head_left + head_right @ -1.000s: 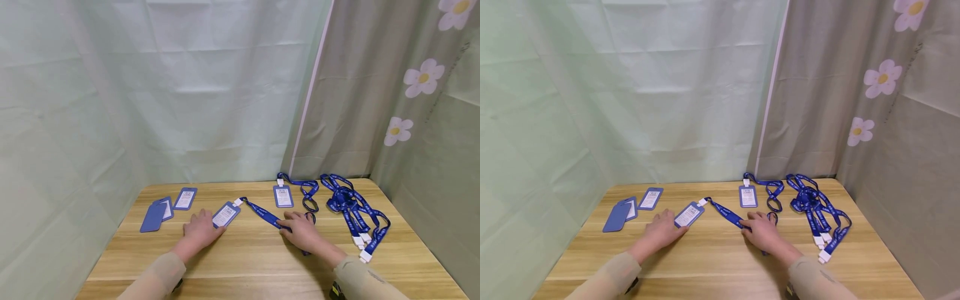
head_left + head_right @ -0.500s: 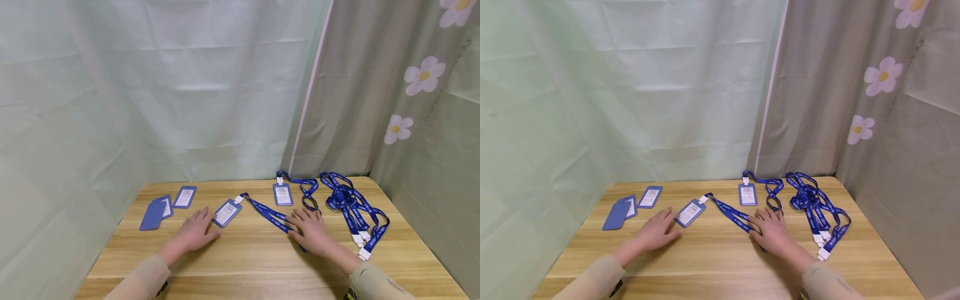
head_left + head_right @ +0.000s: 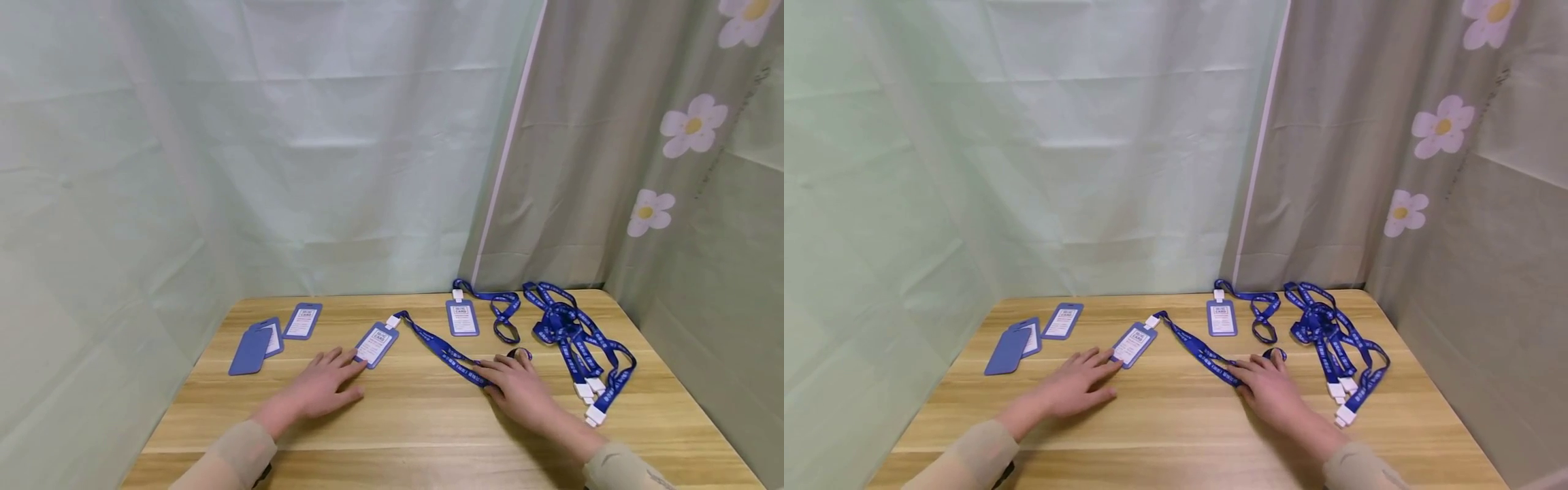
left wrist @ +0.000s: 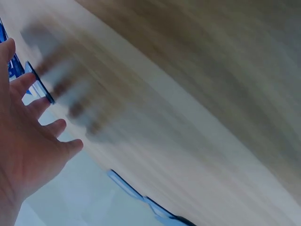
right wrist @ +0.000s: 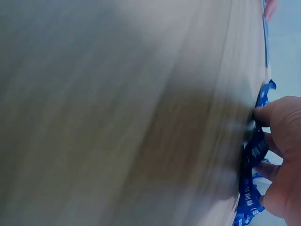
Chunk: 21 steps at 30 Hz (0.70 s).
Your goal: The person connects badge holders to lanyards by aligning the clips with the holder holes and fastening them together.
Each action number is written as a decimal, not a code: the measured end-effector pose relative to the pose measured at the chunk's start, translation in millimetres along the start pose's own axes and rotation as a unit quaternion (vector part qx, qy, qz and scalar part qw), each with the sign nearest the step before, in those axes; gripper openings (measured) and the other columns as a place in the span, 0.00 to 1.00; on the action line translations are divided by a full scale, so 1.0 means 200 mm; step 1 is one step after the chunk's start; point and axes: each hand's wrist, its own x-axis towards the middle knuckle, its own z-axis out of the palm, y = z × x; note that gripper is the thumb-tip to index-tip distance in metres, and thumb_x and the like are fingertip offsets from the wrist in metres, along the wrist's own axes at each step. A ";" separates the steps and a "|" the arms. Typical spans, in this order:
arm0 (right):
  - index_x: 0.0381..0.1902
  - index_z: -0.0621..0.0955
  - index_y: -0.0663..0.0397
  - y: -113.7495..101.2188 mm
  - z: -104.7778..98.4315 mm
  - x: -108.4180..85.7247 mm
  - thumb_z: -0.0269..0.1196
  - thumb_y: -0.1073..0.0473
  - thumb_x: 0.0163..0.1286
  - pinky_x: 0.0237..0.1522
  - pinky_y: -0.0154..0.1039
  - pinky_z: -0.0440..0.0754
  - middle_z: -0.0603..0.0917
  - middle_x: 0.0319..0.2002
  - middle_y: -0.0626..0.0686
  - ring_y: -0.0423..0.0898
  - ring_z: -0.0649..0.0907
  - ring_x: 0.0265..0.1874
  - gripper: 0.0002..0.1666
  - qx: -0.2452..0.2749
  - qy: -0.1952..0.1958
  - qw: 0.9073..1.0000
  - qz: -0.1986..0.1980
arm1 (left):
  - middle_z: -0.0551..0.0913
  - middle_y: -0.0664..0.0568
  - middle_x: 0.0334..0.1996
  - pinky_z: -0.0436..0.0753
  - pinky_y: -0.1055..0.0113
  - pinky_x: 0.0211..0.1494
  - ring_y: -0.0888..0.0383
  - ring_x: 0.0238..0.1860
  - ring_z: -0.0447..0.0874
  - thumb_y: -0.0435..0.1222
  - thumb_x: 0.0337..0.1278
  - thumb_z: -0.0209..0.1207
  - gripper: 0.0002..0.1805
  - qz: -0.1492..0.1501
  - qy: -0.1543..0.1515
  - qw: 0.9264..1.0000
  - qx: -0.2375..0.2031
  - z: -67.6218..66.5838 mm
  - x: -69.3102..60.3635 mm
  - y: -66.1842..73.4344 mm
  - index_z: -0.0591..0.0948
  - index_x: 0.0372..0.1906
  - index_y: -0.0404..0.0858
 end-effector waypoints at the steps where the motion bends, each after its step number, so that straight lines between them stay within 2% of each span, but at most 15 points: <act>1: 0.62 0.84 0.48 -0.01 0.01 0.01 0.71 0.61 0.67 0.69 0.74 0.57 0.85 0.59 0.54 0.63 0.79 0.62 0.25 0.001 0.004 1.000 -0.006 | 0.61 0.45 0.78 0.50 0.32 0.76 0.34 0.78 0.52 0.63 0.72 0.49 0.36 -0.001 0.000 1.000 0.004 0.00 0.01 0.01 0.69 0.77 0.51; 7: 0.63 0.83 0.52 -0.04 0.04 0.07 0.70 0.64 0.68 0.72 0.67 0.60 0.84 0.60 0.55 0.62 0.77 0.65 0.25 0.005 0.004 1.000 -0.026 | 0.63 0.42 0.77 0.52 0.33 0.76 0.37 0.76 0.57 0.64 0.72 0.48 0.36 0.000 0.008 1.000 0.018 0.02 0.07 0.07 0.68 0.78 0.53; 11: 0.63 0.83 0.50 -0.05 0.04 0.09 0.69 0.58 0.69 0.72 0.70 0.55 0.81 0.64 0.57 0.66 0.71 0.69 0.25 -0.005 -0.001 1.000 -0.022 | 0.64 0.39 0.75 0.53 0.33 0.75 0.38 0.74 0.59 0.63 0.73 0.48 0.36 0.014 0.015 1.000 0.014 0.03 0.10 0.11 0.67 0.78 0.53; 17: 0.62 0.85 0.43 -0.03 -0.03 0.00 0.71 0.48 0.67 0.68 0.78 0.50 0.74 0.70 0.64 0.75 0.64 0.71 0.26 -0.013 0.011 1.000 0.007 | 0.57 0.37 0.79 0.52 0.30 0.74 0.33 0.76 0.55 0.62 0.73 0.49 0.38 0.012 0.012 1.000 0.001 0.05 0.08 0.11 0.64 0.80 0.49; 21: 0.65 0.83 0.38 -0.01 -0.08 -0.08 0.67 0.42 0.70 0.68 0.78 0.50 0.70 0.73 0.64 0.75 0.64 0.70 0.27 0.009 -0.021 0.999 0.030 | 0.53 0.40 0.81 0.49 0.28 0.74 0.32 0.78 0.50 0.62 0.74 0.48 0.38 0.007 0.005 1.000 -0.004 0.05 0.06 0.10 0.63 0.80 0.49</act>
